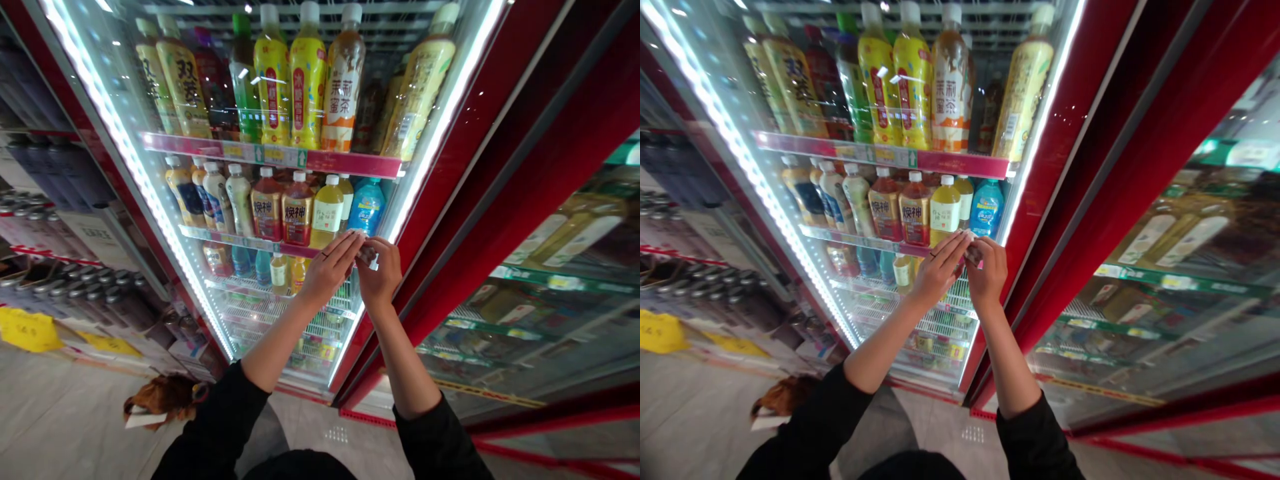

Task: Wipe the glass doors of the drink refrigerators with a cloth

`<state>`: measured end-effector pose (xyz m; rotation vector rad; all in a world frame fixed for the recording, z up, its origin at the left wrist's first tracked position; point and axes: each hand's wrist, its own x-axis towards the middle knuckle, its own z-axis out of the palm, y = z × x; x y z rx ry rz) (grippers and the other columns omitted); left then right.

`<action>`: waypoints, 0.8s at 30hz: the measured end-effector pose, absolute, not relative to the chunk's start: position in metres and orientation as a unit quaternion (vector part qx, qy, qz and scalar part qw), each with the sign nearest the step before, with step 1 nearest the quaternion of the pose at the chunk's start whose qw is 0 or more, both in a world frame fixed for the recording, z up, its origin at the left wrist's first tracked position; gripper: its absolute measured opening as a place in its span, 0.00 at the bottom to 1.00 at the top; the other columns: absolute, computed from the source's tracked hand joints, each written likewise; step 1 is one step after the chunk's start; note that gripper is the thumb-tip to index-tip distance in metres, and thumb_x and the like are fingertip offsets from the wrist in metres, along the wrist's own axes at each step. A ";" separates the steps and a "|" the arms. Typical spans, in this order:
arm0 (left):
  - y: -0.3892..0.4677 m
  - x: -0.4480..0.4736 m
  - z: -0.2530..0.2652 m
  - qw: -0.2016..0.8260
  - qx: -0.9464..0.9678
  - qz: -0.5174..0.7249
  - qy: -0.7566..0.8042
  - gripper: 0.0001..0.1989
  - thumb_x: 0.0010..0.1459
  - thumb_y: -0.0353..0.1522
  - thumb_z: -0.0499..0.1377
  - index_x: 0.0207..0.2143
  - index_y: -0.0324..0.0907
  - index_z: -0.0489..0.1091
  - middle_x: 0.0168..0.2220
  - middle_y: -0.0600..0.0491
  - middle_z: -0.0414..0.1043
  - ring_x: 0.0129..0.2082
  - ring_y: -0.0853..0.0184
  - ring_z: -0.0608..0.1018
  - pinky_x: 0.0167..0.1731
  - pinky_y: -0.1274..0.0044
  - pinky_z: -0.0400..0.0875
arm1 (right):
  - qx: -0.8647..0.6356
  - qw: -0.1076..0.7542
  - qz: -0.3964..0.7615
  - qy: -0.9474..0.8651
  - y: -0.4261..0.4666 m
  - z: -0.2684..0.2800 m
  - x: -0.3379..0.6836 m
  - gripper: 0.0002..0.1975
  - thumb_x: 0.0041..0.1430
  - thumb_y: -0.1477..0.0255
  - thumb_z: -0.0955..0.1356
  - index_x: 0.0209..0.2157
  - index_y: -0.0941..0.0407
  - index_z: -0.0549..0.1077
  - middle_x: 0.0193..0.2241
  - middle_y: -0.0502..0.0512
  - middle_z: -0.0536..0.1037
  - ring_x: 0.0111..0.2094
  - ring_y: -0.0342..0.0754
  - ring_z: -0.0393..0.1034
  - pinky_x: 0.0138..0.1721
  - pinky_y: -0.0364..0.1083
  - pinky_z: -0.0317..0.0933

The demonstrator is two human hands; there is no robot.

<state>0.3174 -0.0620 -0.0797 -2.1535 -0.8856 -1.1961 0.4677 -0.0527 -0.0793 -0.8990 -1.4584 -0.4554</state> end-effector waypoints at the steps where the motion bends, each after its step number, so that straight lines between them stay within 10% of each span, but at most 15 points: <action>1: -0.060 0.319 -0.081 0.264 -0.789 -0.451 -0.323 0.39 0.77 0.25 0.51 0.82 0.45 0.37 0.75 0.48 0.67 0.78 0.63 0.65 0.75 0.64 0.71 | -0.392 0.632 -0.193 -0.640 -0.055 -0.078 0.468 0.10 0.74 0.66 0.69 0.51 0.52 0.81 0.46 0.59 0.85 0.47 0.54 0.80 0.48 0.54 0.78; 9: -0.042 0.305 -0.078 0.334 -0.769 -0.471 -0.274 0.30 0.76 0.24 0.57 0.76 0.44 0.61 0.66 0.48 0.79 0.71 0.63 0.75 0.70 0.66 0.77 | -0.357 0.516 -0.248 -0.738 -0.073 -0.075 0.503 0.16 0.75 0.68 0.69 0.60 0.50 0.80 0.56 0.58 0.87 0.56 0.55 0.80 0.60 0.58 0.76; 15: -0.045 0.282 -0.097 0.371 -0.707 -0.512 -0.317 0.39 0.73 0.22 0.61 0.79 0.57 0.54 0.68 0.50 0.77 0.70 0.59 0.77 0.68 0.64 0.79 | -0.417 0.456 -0.332 -0.713 -0.060 -0.082 0.549 0.28 0.76 0.69 0.65 0.74 0.52 0.69 0.71 0.61 0.75 0.75 0.61 0.64 0.72 0.64 0.65; 24: -0.043 0.321 -0.107 0.366 -0.713 -0.496 -0.333 0.41 0.77 0.41 0.60 0.81 0.37 0.46 0.76 0.37 0.63 0.79 0.52 0.61 0.75 0.59 0.70 | -0.450 0.474 -0.338 -0.677 -0.015 -0.106 0.554 0.33 0.77 0.62 0.58 0.76 0.61 0.63 0.73 0.72 0.71 0.78 0.65 0.57 0.75 0.67 0.57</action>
